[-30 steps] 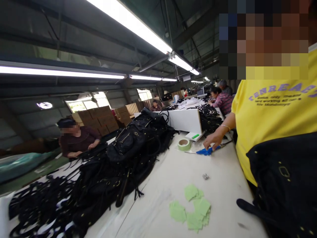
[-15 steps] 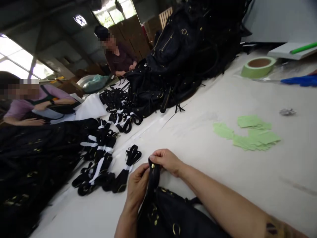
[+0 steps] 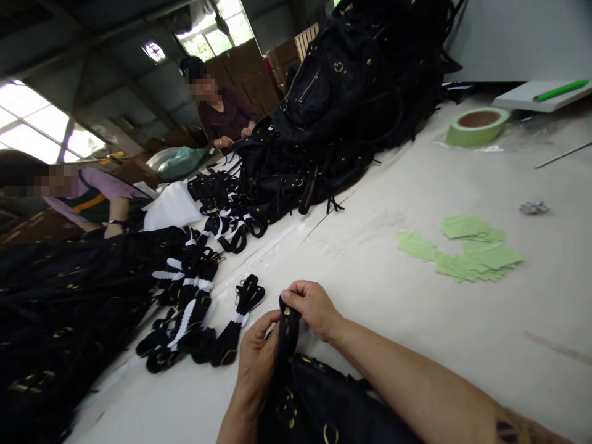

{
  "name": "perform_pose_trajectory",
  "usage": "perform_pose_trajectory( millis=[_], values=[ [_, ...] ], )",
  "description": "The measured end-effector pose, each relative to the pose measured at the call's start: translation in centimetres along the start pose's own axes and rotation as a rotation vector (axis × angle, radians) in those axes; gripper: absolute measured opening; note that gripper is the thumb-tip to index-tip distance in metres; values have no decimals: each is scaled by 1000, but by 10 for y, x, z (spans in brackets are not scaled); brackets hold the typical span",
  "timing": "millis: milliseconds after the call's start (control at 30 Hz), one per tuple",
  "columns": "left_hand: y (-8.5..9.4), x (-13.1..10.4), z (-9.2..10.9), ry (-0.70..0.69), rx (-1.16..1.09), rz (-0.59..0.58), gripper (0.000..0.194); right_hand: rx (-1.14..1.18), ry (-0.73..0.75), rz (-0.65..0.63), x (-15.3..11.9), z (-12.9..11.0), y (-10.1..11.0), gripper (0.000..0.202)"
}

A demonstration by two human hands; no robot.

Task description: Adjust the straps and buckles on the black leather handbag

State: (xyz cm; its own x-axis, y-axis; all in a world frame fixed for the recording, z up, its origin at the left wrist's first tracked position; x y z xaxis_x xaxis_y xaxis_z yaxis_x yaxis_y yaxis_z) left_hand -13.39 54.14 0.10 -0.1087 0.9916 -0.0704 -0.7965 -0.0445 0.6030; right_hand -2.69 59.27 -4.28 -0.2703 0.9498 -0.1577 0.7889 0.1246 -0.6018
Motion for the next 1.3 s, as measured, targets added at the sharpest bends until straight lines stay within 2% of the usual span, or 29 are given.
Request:
perform_pose_trajectory(
  millis=[100, 167, 200, 267, 367, 500, 567, 633, 733, 800, 1033, 1133, 1300],
  values=[
    [23, -4, 11, -102, 88, 160, 25, -20, 70, 10, 3, -13, 3, 27],
    [40, -11, 19, -99, 213, 268, 27, -19, 97, 23, 3, -19, 5, 26],
    [44, -14, 21, -67, 285, 285, 30, -13, 104, 23, 3, -21, 5, 26],
    [41, -19, 24, 8, 436, 218, 34, 3, 110, 12, 2, -23, 3, 25],
    [19, -24, 31, 54, 624, 52, 31, 25, 105, 5, 1, -22, 1, 25],
    [3, -25, 31, 69, 717, -48, 31, 52, 66, -24, 4, -13, -1, 30],
    [0, -24, 25, 72, 644, -98, 35, 77, 26, -64, 5, -8, -3, 37],
    [1, -23, 18, 105, 472, -142, 38, 108, -23, -127, 5, -3, -8, 45],
    [5, -24, 10, 192, 199, -185, 45, 139, -112, -262, 2, 3, -17, 51],
    [7, -25, 9, 217, 97, -199, 46, 146, -161, -344, -1, 6, -22, 51],
    [8, -27, 12, 108, -41, -318, 28, 235, -216, -415, -7, 12, -31, 51],
    [7, -26, 13, 91, -7, -292, 28, 267, -222, -410, -9, 11, -33, 51],
    [5, -22, 15, 149, -61, -123, 34, 231, -176, -369, -6, 8, -29, 47]
  ],
)
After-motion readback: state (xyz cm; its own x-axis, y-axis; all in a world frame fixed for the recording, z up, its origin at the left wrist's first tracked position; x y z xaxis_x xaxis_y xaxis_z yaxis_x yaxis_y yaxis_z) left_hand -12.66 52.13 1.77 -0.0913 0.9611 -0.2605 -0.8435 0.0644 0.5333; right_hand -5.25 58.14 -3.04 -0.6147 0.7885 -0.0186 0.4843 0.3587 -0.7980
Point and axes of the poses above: each hand's wrist, its own x-axis towards the middle knuckle, its own y-axis out of the back of the hand, z = x × y, the point moved 10 cm from there along x, towards the middle knuckle, and after that the axes turned 7 degrees about x, right-handed, at the moved point
